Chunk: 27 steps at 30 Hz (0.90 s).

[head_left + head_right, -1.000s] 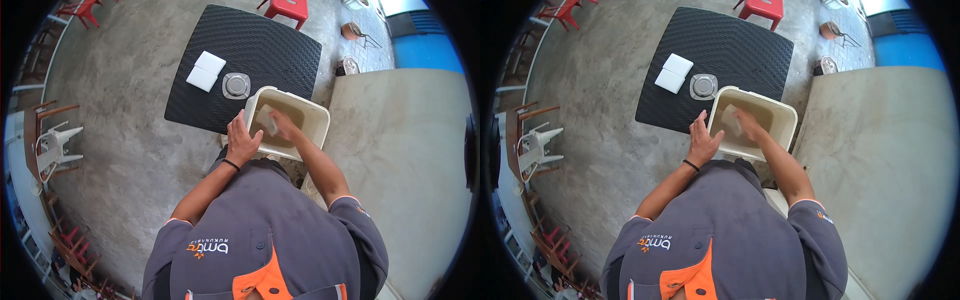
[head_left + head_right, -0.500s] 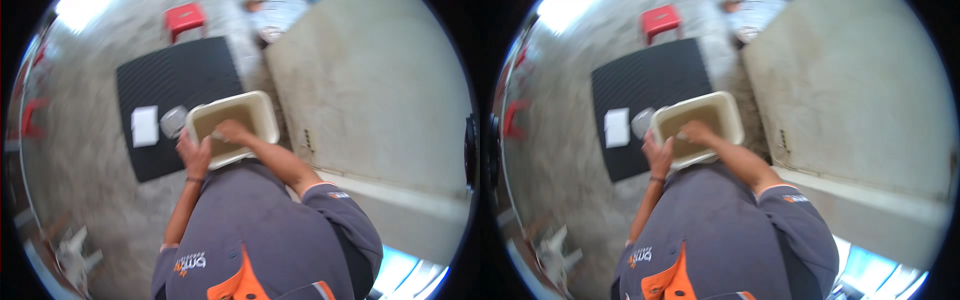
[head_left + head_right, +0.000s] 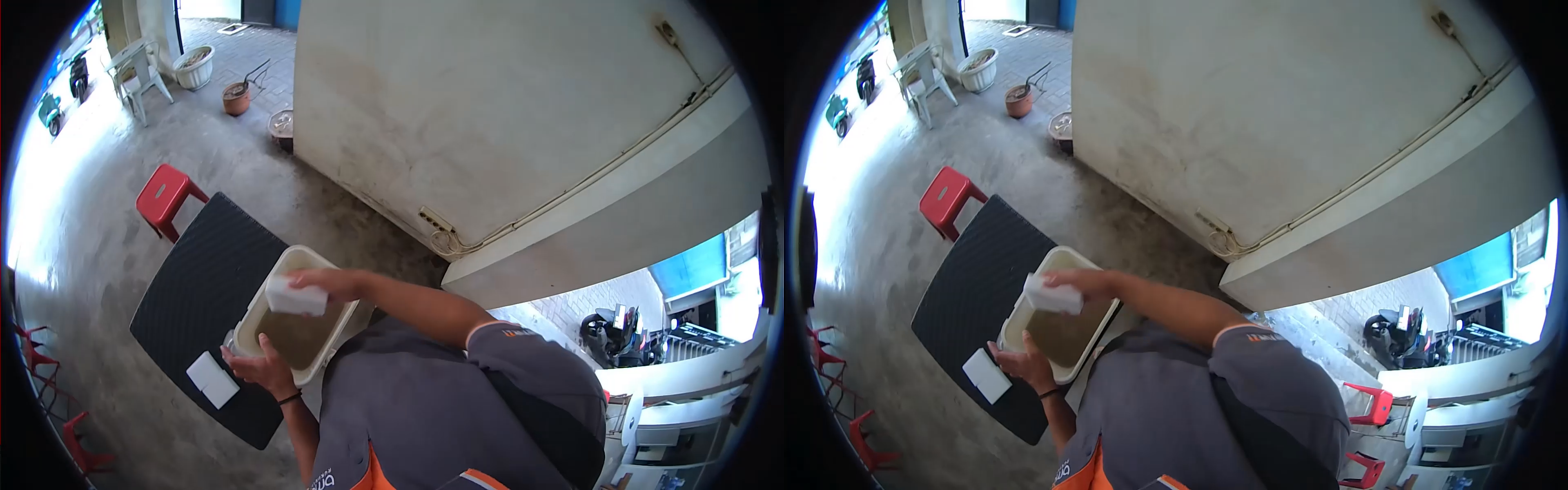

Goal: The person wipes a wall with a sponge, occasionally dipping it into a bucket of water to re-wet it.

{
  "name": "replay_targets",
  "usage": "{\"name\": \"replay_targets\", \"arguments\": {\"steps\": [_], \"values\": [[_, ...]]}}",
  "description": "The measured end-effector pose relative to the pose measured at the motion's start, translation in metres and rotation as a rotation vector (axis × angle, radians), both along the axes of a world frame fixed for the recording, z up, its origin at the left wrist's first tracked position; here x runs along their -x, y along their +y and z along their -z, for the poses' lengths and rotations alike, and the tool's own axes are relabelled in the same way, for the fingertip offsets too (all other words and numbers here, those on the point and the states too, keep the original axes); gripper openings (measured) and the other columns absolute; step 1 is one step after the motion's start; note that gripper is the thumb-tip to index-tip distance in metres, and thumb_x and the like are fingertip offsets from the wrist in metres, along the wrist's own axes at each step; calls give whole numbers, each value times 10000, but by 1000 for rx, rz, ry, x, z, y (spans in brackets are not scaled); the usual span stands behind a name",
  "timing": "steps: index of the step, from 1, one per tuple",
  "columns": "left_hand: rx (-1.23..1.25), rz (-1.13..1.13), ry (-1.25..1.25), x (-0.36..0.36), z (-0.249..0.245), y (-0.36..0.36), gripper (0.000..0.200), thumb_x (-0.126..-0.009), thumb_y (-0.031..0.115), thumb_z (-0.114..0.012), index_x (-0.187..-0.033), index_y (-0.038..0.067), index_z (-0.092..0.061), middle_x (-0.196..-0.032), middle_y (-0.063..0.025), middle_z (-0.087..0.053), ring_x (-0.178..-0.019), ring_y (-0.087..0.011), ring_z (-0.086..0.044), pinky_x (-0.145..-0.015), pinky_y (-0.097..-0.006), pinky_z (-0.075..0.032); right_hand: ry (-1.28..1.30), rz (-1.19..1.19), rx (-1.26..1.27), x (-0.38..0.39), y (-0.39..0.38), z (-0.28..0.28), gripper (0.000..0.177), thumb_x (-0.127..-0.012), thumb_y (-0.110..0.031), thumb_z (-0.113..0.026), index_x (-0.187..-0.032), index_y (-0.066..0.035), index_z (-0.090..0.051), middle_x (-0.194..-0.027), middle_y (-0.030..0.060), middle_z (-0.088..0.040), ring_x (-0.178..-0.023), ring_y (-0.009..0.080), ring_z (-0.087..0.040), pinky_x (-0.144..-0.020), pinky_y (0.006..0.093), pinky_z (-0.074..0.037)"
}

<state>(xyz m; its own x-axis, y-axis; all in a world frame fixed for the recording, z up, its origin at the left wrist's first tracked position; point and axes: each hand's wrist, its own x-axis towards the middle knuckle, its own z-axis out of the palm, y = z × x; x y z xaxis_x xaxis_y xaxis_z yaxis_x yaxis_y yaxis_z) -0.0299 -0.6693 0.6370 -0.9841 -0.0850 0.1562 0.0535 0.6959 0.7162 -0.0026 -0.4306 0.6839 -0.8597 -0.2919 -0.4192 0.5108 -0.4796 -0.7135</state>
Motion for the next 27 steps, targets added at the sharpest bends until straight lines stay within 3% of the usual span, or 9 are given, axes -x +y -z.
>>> {"name": "replay_targets", "arguments": {"steps": [3,5,6,9,14,16,21,24,27], "values": [[-37,56,97,10,-25,25,770,-853,270,-691,-1448,-18,-296,-1437,-237,-384,-1348,-395,-345,-1123,-503,-245,379,278,-138,-29,84,-75,613,-928,-297,-571,-1464,-75,-374,-1276,121,-553,-1080,219,-594,-843,364,-537],[-66,100,133,15,-39,47,738,-864,208,-676,-1454,-6,-289,-1440,-217,-400,-1365,-354,-348,-1134,-477,-236,386,581,-715,-62,154,-126,610,-956,-256,-562,-1484,-74,-316,-1256,124,-566,-1075,227,-608,-857,372,-535],[-118,137,133,16,-44,59,733,-869,200,-670,-1457,-3,-284,-1442,-212,-404,-1366,-350,-350,-1136,-471,-234,528,786,-618,-76,188,-142,514,-993,-269,-558,-1426,-50,-389,-1155,8,-555,-970,94,-532,-850,282,-482],[-227,243,98,13,-58,107,740,-869,142,-656,-1467,-8,-247,-1453,-208,-405,-1364,-357,-349,-1138,-468,-233,632,1308,-1155,-120,311,-194,496,-968,-231,-612,-1412,-96,-438,-1109,11,-547,-959,100,-539,-824,270,-472],[-186,281,-30,1,-63,195,774,-855,132,-655,-1486,13,-224,-1446,-197,-418,-1365,-351,-358,-1140,-477,-225,31,1344,-2829,-185,496,-244,619,-891,-466,-647,-1410,-176,-472,-1304,167,-517,-1200,325,-518,-889,486,-459],[-133,275,-33,-1,-58,228,782,-846,118,-652,-1488,10,-219,-1449,-195,-417,-1366,-349,-359,-1140,-478,-224,-197,1307,-3077,-189,557,-243,610,-892,-491,-621,-1409,-201,-478,-1322,187,-503,-1206,365,-512,-890,541,-443],[-74,217,-54,-5,-49,304,761,-842,61,-607,-1492,7,-215,-1483,-183,-378,-1377,-337,-351,-1139,-489,-228,85,1494,-3396,-155,668,-198,532,-946,-427,-547,-1396,-145,-511,-1453,267,-395,-1304,432,-443,-952,546,-419],[6,202,-108,-7,-53,330,709,-888,94,-590,-1490,14,-226,-1493,-171,-386,-1392,-311,-344,-1144,-466,-214,305,1454,-3301,-122,672,-179,507,-969,-425,-497,-1386,-138,-524,-1460,256,-396,-1290,441,-455,-963,534,-413],[43,232,-114,-5,-52,349,698,-895,91,-573,-1493,18,-221,-1497,-164,-384,-1388,-304,-350,-1142,-464,-206,176,1332,-3292,-85,681,-131,477,-983,-409,-469,-1378,-152,-545,-1489,233,-385,-1314,432,-440,-997,523,-380]]}}
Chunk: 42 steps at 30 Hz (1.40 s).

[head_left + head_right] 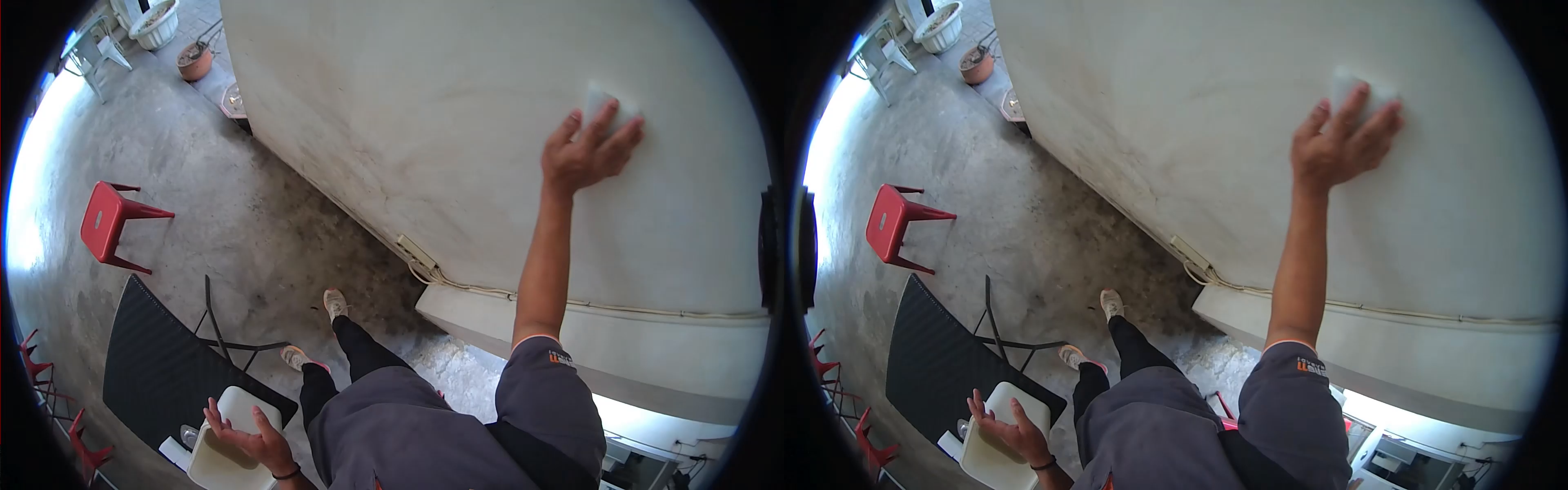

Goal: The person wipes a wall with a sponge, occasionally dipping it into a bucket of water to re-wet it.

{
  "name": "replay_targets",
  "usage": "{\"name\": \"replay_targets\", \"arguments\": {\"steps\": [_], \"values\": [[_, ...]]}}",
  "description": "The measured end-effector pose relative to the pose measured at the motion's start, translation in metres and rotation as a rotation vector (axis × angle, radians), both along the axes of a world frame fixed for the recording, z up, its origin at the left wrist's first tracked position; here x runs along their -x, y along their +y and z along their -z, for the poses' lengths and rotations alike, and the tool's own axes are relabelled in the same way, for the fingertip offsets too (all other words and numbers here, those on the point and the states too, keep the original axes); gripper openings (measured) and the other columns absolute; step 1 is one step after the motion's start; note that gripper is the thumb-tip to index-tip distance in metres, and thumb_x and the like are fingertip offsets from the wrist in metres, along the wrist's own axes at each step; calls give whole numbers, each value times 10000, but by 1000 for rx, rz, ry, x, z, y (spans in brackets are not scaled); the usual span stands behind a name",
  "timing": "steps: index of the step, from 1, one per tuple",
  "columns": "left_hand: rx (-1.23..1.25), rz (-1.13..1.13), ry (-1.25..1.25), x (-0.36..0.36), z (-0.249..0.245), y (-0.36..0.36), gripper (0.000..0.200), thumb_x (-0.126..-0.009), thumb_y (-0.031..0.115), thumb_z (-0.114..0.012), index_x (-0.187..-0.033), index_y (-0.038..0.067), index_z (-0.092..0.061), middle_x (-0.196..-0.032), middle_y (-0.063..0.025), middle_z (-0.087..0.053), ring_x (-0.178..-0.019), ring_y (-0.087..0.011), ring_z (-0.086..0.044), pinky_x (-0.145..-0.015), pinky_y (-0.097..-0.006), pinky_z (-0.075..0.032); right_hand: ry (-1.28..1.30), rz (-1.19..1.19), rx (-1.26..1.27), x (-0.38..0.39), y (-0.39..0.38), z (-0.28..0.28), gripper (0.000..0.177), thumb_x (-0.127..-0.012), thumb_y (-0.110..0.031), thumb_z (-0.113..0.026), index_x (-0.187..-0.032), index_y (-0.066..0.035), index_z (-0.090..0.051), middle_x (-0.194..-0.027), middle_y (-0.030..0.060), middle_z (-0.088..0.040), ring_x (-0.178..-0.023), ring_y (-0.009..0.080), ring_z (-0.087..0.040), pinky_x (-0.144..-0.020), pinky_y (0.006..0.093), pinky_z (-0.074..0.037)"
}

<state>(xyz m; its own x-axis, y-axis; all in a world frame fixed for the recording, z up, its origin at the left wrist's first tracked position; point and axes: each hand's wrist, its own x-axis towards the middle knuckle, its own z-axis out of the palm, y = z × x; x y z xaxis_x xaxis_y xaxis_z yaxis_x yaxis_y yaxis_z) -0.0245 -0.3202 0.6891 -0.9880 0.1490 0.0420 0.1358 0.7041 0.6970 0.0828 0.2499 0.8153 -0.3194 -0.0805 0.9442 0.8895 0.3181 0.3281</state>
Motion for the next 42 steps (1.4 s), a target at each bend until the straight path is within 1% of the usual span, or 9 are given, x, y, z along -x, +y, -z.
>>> {"name": "replay_targets", "arguments": {"steps": [9,13,17,19,24,26,31,35,42], "values": [[55,4,-90,-3,32,22,695,-896,70,-570,-1497,18,-225,-1498,-159,-381,-1377,-307,-350,-1139,-457,-211,-228,-32,220,86,5,140,407,-996,-294,-473,-1391,-228,-545,-1485,98,-463,-1342,298,-461,-1091,455,-291],[60,16,-103,-5,38,17,701,-891,61,-572,-1497,11,-222,-1494,-169,-382,-1377,-313,-347,-1139,-452,-219,-574,-33,339,110,1,211,430,-988,-194,-407,-1400,-220,-528,-1497,10,-457,-1392,212,-403,-1143,414,-229],[39,0,-58,-5,32,4,711,-873,43,-575,-1491,0,-226,-1489,-186,-382,-1373,-315,-356,-1139,-449,-229,-1056,-139,294,102,14,309,413,-973,-202,-411,-1359,-166,-554,-1501,52,-445,-1415,219,-363,-1153,395,-229],[9,-3,9,-3,26,-6,709,-863,35,-568,-1487,-1,-232,-1485,-192,-388,-1359,-316,-376,-1135,-451,-238,-1121,-211,410,112,4,312,407,-965,-194,-431,-1350,-160,-558,-1488,74,-455,-1407,231,-375,-1139,395,-267],[-51,-28,83,2,14,-28,697,-849,28,-552,-1478,11,-251,-1465,-189,-419,-1334,-316,-414,-1122,-452,-264,-756,-430,635,101,-52,226,401,-942,-163,-494,-1333,-191,-581,-1442,120,-492,-1353,295,-444,-1066,435,-391],[-70,-5,98,9,12,-29,693,-847,30,-550,-1476,16,-258,-1456,-185,-437,-1330,-310,-422,-1119,-452,-271,-456,-376,511,74,-60,170,398,-938,-169,-542,-1329,-218,-594,-1443,157,-479,-1332,338,-463,-1053,470,-401],[-128,85,98,23,5,-20,671,-861,16,-539,-1473,23,-265,-1448,-177,-459,-1325,-290,-436,-1109,-447,-283,-6,-39,166,-59,-53,26,516,-946,-304,-616,-1386,-54,-516,-1470,314,-358,-1353,488,-371,-1050,547,-373],[-117,169,73,28,16,-9,676,-895,103,-562,-1473,-11,-232,-1461,-178,-431,-1330,-292,-408,-1100,-434,-262,90,157,68,-135,-35,0,571,-940,-283,-624,-1422,-27,-458,-1513,320,-280,-1366,492,-353,-1020,553,-395],[-95,240,42,26,32,11,655,-899,35,-541,-1487,53,-254,-1470,-152,-435,-1349,-274,-401,-1100,-448,-298,-12,112,8,-110,-17,21,535,-1006,-274,-475,-1460,-5,-388,-1545,333,-187,-1397,497,-300,-1065,567,-341]]}}
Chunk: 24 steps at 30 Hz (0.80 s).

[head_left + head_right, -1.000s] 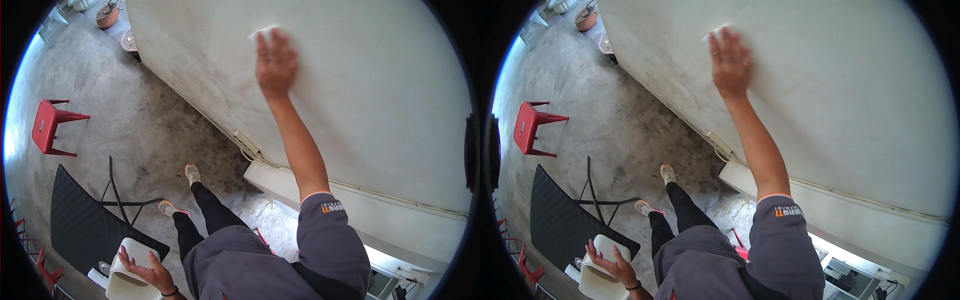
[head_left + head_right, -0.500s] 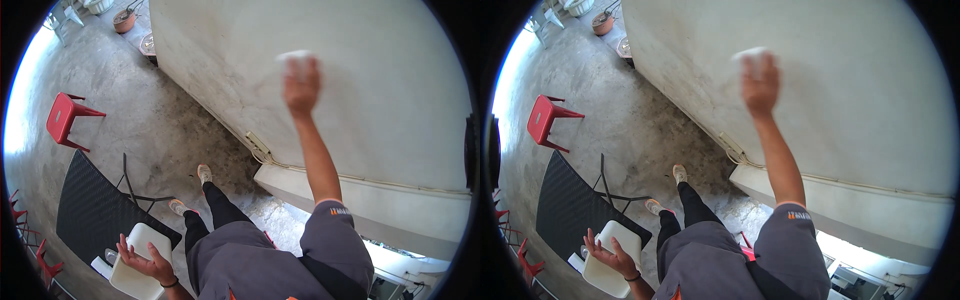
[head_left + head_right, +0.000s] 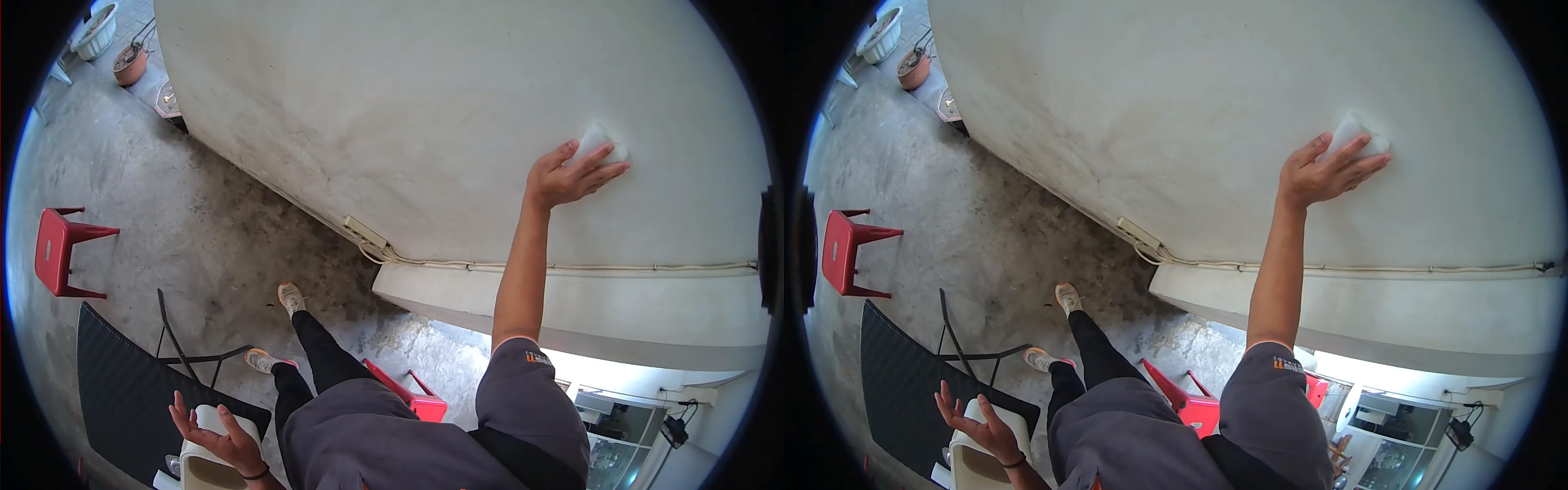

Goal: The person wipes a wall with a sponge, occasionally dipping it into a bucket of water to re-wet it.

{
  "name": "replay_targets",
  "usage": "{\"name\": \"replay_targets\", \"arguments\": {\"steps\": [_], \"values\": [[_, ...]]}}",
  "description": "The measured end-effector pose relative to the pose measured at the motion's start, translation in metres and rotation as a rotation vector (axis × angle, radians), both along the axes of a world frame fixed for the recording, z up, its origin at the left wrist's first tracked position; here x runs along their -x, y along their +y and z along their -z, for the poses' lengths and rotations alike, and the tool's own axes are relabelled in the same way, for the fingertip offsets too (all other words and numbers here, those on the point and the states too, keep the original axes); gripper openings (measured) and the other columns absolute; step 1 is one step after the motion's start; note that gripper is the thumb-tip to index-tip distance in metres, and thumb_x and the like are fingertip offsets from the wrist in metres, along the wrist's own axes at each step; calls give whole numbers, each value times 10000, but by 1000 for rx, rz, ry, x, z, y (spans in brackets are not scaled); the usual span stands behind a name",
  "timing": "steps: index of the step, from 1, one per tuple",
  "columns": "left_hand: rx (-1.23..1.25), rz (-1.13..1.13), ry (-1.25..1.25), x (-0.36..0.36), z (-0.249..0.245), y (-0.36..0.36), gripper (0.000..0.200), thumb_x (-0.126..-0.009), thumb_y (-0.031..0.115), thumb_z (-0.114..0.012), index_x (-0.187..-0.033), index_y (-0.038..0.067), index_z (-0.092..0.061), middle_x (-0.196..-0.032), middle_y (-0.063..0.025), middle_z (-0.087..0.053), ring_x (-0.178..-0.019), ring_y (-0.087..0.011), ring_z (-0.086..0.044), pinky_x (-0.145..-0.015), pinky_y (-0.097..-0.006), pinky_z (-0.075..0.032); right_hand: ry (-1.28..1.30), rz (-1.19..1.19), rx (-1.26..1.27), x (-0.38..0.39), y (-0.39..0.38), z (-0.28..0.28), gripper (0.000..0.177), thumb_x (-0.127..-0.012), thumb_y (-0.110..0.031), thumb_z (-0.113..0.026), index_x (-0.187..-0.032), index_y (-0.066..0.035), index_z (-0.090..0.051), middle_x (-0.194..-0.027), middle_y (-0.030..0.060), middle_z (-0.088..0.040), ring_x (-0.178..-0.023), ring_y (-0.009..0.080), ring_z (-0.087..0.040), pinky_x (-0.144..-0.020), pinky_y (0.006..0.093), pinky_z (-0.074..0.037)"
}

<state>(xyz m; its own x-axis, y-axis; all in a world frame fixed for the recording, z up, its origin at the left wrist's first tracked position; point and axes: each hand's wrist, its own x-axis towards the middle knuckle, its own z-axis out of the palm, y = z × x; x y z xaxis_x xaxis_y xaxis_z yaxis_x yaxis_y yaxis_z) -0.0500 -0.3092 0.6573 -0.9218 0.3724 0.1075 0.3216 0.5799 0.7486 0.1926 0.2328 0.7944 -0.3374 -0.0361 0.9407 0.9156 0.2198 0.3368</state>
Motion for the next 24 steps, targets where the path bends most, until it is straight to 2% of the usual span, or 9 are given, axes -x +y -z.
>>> {"name": "replay_targets", "arguments": {"steps": [5,10,13,15,19,24], "values": [[15,-12,-43,-2,5,13,648,-904,44,-542,-1485,49,-257,-1473,-154,-431,-1346,-273,-403,-1104,-444,-288,31,12,-10,22,11,18,541,-1014,-266,-434,-1459,33,-359,-1542,342,-180,-1401,500,-286,-1070,569,-320],[63,-18,-46,-5,18,27,652,-900,40,-545,-1485,46,-258,-1479,-160,-422,-1348,-271,-402,-1104,-443,-285,-10,-53,19,48,15,39,505,-1020,-284,-411,-1432,9,-421,-1516,347,-247,-1376,506,-330,-1051,567,-348],[80,0,-41,-6,23,36,672,-898,94,-568,-1477,3,-240,-1451,-206,-434,-1330,-313,-418,-1085,-454,-291,-53,-101,14,70,18,59,490,-1027,-325,-402,-1406,-24,-477,-1481,342,-326,-1348,498,-382,-1044,556,-363],[60,5,-50,-8,25,42,661,-898,57,-555,-1484,30,-251,-1468,-181,-425,-1344,-289,-407,-1095,-448,-287,-69,-119,41,83,19,75,487,-1030,-336,-400,-1399,-32,-492,-1470,338,-352,-1341,490,-398,-1053,548,-354],[61,-4,-65,-12,28,51,659,-900,45,-549,-1489,43,-254,-1477,-168,-421,-1347,-277,-406,-1096,-444,-288,-112,-146,188,111,15,124,409,-1008,-308,-458,-1366,-138,-561,-1420,265,-471,-1312,434,-461,-1103,504,-282],[86,-33,-63,-15,25,52,675,-890,35,-548,-1492,28,-242,-1473,-171,-422,-1338,-281,-411,-1097,-444,-287,-283,-134,197,139,22,198,387,-984,-231,-493,-1364,-243,-565,-1400,101,-544,-1318,296,-487,-1132,426,-271]]}}
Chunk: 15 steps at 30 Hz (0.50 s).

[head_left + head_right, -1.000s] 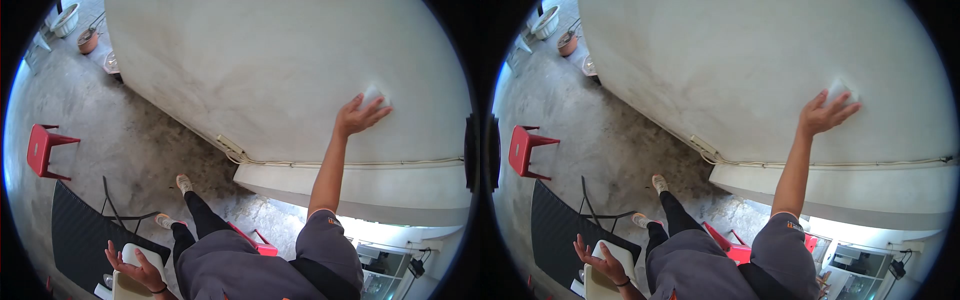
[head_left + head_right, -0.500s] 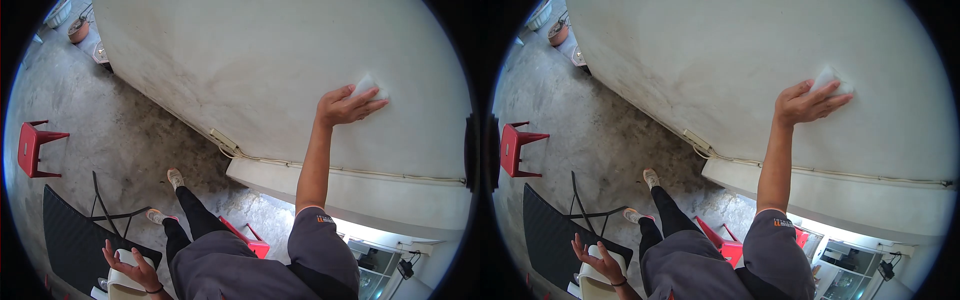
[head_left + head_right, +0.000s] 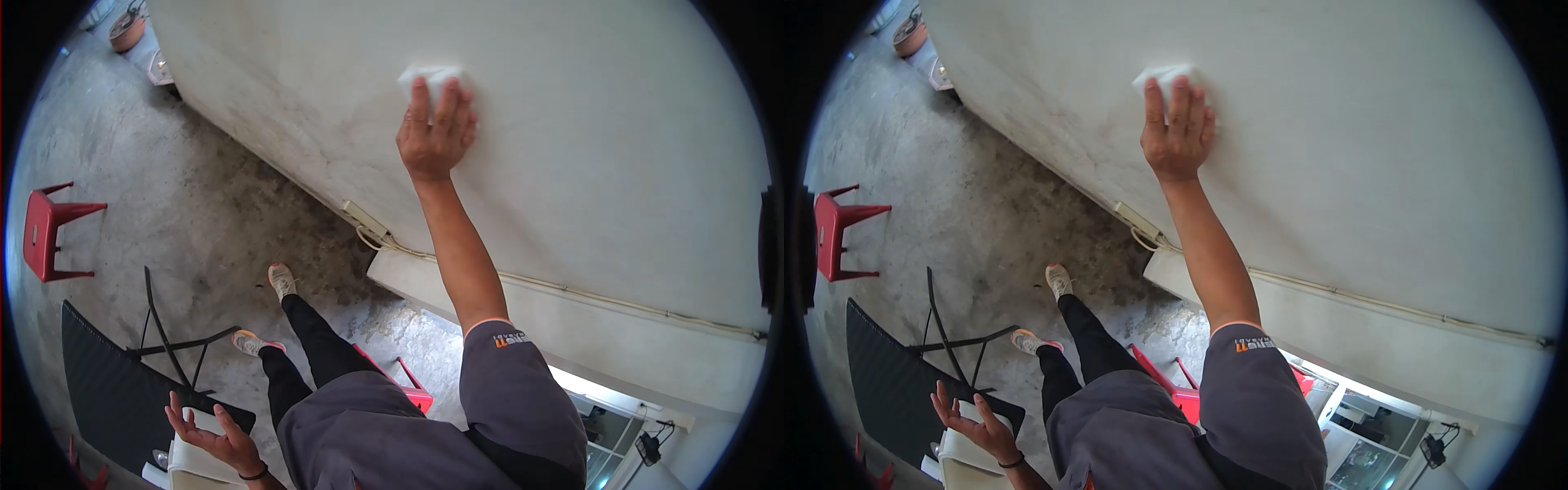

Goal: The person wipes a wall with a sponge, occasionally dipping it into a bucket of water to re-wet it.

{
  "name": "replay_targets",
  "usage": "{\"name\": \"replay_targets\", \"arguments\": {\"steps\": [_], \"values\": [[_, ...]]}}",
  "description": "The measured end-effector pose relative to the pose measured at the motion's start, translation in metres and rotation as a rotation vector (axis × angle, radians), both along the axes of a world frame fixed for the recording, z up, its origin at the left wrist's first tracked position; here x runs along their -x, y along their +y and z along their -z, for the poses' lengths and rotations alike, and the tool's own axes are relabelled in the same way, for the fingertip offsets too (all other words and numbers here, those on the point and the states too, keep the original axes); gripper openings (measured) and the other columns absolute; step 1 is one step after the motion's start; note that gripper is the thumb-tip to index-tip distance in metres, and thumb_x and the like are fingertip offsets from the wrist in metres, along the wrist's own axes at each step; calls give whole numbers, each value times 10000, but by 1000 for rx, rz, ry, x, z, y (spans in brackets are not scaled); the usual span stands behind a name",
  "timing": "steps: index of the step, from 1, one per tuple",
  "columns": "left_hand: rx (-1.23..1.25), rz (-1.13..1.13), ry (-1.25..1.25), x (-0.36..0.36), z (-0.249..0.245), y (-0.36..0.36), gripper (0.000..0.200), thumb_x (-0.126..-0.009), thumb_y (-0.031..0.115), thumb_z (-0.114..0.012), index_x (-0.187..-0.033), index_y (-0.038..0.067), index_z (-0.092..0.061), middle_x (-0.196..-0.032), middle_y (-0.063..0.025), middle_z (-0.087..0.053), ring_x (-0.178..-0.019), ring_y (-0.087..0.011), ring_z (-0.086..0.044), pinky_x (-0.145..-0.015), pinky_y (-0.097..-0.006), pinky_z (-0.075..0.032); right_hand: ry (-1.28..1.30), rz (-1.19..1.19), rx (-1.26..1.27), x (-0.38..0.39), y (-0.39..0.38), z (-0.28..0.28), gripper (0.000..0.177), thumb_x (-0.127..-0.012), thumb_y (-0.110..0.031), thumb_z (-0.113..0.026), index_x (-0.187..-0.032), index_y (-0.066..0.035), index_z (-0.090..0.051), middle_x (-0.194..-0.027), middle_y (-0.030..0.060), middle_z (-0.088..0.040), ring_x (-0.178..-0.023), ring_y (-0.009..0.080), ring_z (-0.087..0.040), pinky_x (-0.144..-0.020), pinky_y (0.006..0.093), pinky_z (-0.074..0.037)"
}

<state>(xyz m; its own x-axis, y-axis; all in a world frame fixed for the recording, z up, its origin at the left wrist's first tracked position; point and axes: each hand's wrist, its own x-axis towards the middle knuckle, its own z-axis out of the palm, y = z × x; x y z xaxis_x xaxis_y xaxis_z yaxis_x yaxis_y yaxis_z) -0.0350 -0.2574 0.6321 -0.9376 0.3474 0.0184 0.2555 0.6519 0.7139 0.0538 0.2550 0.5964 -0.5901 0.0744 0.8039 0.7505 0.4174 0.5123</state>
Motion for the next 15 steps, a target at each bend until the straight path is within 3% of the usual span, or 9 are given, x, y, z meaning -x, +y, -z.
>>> {"name": "replay_targets", "arguments": {"steps": [2,6,9,12,15], "values": [[11,-25,7,-1,-3,-5,683,-886,34,-549,-1492,22,-236,-1473,-179,-418,-1336,-288,-411,-1099,-446,-285,-69,-29,32,7,-1,33,401,-991,-194,-458,-1372,-281,-551,-1423,18,-534,-1335,210,-474,-1145,385,-263],[33,-98,8,-5,-2,-26,696,-880,39,-554,-1493,10,-227,-1477,-201,-402,-1334,-304,-409,-1103,-451,-280,-398,-49,191,3,-13,98,445,-980,-157,-407,-1401,-243,-522,-1482,20,-474,-1365,175,-439,-1151,369,-244],[55,-164,14,-11,-10,-47,713,-867,37,-557,-1492,-3,-217,-1480,-215,-390,-1345,-315,-400,-1105,-463,-277,-740,-167,286,-6,-15,156,442,-958,-184,-427,-1388,-179,-530,-1491,64,-459,-1378,215,-424,-1145,382,-261],[56,-208,56,-18,-26,-67,762,-813,64,-560,-1473,-41,-194,-1458,-255,-387,-1336,-351,-399,-1088,-469,-273,-1055,-135,462,-5,-24,198,444,-932,-192,-463,-1362,-122,-542,-1479,142,-453,-1371,287,-417,-1122,407,-305],[-24,-219,140,-27,-51,-90,778,-811,89,-565,-1478,-33,-182,-1455,-251,-385,-1335,-363,-394,-1080,-472,-281,-817,-178,797,15,-73,201,430,-924,-151,-497,-1346,-92,-546,-1449,208,-455,-1322,351,-446,-1087,432,-356]]}}
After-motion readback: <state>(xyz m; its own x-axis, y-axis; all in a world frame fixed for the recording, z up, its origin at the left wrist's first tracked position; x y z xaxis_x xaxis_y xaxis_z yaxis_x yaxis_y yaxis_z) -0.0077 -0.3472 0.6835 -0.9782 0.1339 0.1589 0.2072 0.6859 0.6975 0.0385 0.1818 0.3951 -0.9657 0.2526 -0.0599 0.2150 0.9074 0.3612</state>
